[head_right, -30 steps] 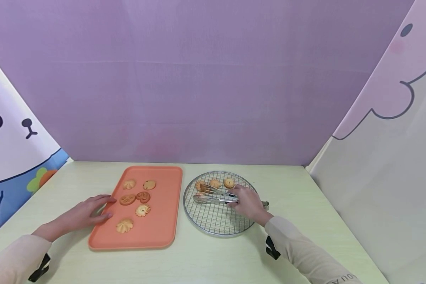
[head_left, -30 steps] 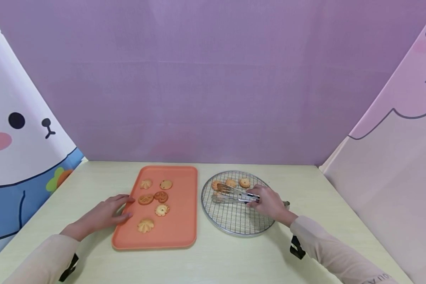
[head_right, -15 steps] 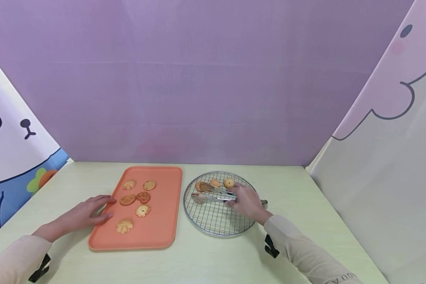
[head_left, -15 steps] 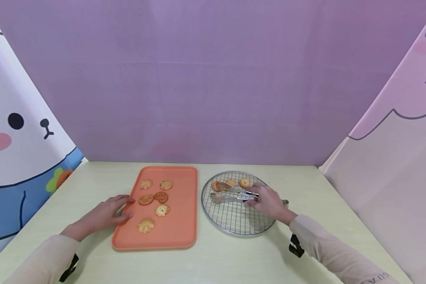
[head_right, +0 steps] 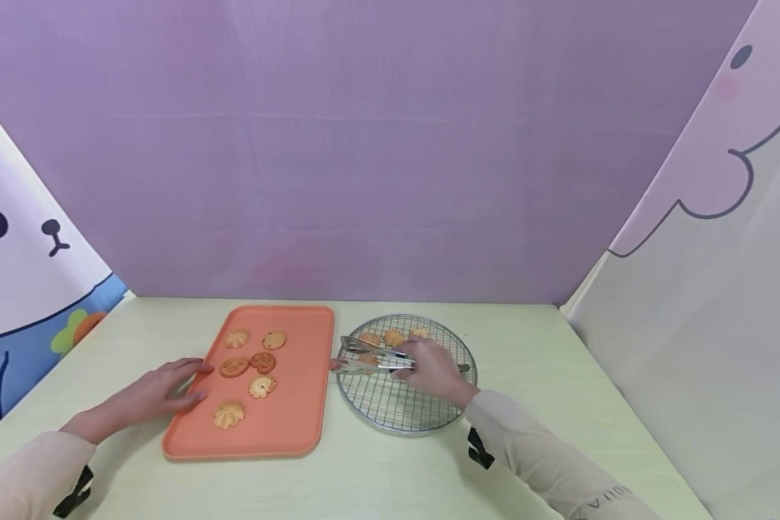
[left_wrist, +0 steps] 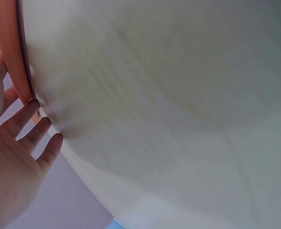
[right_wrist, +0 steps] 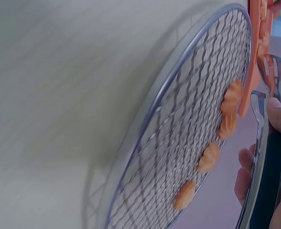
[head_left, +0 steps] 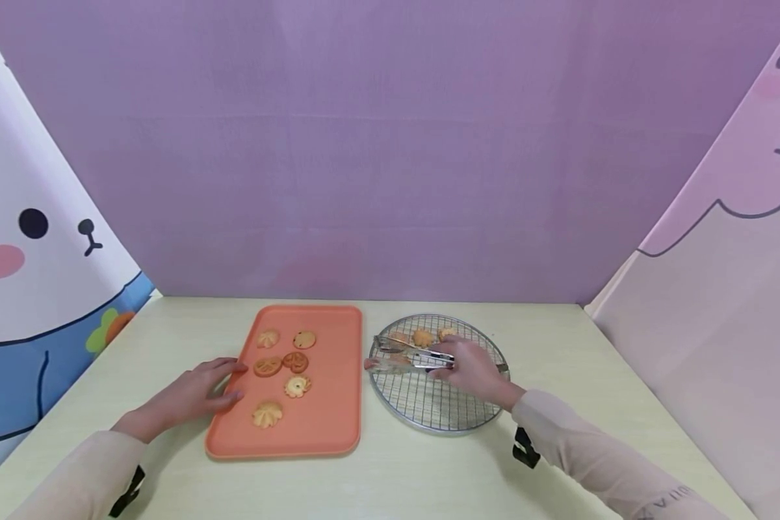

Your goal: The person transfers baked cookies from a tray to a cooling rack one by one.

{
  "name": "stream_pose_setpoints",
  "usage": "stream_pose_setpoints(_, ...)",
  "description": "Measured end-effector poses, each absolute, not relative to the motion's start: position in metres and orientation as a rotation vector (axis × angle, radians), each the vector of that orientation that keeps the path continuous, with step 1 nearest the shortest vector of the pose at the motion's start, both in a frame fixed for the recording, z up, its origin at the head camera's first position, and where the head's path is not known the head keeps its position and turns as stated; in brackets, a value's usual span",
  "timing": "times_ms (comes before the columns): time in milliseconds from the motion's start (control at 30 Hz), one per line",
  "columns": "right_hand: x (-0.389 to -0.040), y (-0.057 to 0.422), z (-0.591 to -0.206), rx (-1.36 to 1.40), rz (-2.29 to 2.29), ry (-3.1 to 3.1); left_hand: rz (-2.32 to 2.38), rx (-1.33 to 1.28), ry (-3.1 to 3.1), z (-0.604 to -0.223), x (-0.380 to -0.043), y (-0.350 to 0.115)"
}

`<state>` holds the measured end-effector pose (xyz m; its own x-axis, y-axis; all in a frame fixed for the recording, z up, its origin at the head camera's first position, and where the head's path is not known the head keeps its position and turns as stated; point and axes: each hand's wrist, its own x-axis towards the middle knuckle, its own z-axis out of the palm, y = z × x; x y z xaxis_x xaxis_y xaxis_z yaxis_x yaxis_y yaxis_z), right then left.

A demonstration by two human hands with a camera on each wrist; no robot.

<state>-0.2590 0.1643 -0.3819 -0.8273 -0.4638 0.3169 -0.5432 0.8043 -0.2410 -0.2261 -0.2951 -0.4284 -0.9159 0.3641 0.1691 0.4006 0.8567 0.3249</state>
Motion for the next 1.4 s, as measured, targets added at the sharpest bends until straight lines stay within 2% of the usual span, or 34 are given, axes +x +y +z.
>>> stream_pose_setpoints(900, -0.255, 0.096, -0.389, 1.117, 0.512, -2.736, -0.544, -0.607, -2.928, -0.427, -0.225, -0.295)
stream_pose_setpoints(1400, -0.249, 0.067, -0.391, 1.118, 0.469, -2.759, -0.531, -0.608, -2.914, -0.433, -0.229, -0.297)
